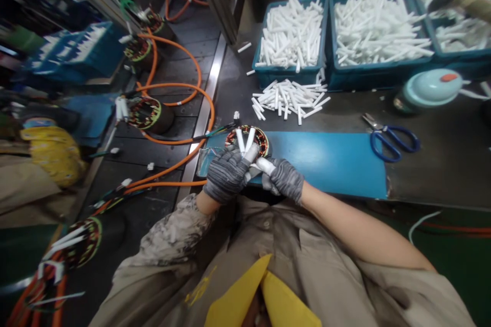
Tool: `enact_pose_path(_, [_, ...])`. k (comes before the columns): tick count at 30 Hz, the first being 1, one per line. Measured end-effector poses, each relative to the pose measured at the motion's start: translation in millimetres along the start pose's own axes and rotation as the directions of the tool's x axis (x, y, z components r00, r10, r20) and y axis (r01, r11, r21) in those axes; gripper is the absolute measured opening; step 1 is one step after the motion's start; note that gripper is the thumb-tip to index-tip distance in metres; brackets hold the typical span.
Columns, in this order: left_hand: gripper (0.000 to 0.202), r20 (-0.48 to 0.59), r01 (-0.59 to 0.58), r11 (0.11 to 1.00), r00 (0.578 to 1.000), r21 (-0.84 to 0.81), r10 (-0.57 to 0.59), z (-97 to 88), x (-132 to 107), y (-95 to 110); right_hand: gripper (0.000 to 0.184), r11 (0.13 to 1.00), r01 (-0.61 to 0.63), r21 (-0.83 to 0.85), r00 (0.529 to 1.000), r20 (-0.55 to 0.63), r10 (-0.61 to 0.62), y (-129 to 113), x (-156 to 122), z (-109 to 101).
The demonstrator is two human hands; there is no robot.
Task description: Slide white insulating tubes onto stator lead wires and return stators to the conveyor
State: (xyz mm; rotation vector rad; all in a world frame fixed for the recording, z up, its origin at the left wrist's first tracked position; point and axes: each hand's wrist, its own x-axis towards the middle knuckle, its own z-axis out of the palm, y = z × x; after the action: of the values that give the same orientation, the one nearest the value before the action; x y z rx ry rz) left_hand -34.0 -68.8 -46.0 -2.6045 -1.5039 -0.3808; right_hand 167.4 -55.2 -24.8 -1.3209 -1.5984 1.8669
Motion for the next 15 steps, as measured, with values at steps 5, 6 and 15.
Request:
enact_pose_path(5, [0.055,0.212,-0.095,0.977,0.968,-0.190,0.135,-10.5,9.3,-19.5,0.074,0.967,-0.081,0.241,0.996,0.062,0.068,-0.1,-8.4,-8.7])
enact_pose_path(6, [0.057,0.231,-0.095,0.969,0.961,-0.229,0.149,-10.8,11.4,-21.8,0.074,0.961,-0.087,0.262,0.996,0.041,0.079,4.5,-10.9,-15.7])
enact_pose_path(15, [0.051,0.225,0.345,0.743,0.938,-0.573,-0.262,-25.6,-2.2,-3.5,0.053,0.938,-0.012,0.347,0.945,-0.302,0.124,64.3,-8.4,-57.3])
